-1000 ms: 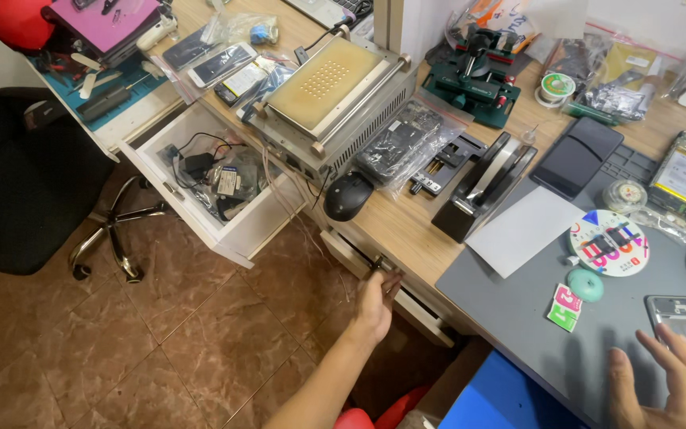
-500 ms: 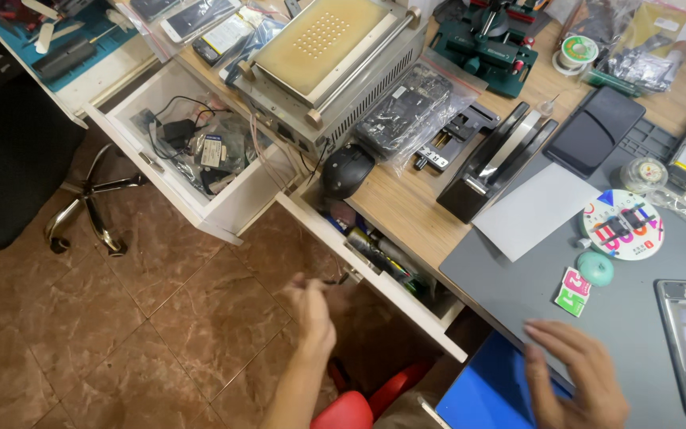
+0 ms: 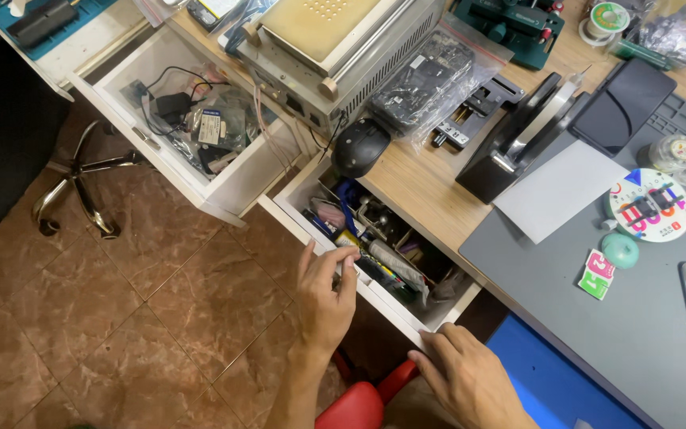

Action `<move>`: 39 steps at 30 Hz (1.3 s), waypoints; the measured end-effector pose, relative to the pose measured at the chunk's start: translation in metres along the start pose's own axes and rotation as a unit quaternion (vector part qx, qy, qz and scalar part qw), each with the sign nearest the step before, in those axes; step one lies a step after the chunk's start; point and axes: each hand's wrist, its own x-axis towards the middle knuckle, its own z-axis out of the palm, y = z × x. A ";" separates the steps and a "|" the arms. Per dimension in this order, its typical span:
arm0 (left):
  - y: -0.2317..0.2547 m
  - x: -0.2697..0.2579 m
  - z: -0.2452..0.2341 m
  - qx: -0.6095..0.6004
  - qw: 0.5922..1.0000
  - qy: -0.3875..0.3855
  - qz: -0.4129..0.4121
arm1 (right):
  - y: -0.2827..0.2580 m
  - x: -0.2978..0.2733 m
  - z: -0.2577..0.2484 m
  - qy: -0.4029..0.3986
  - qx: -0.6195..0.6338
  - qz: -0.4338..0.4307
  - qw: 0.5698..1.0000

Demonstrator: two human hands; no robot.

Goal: The person uses a screwdriver to remove screws from the back of a smartphone, detaches the back cover, and manipulates internal components. They then open a drawer to retrieve a small tool and continue working on the device.

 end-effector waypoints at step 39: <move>-0.039 0.010 -0.034 -0.105 0.967 0.091 -0.215 | -0.033 0.059 0.010 -0.149 0.096 -0.027 0.984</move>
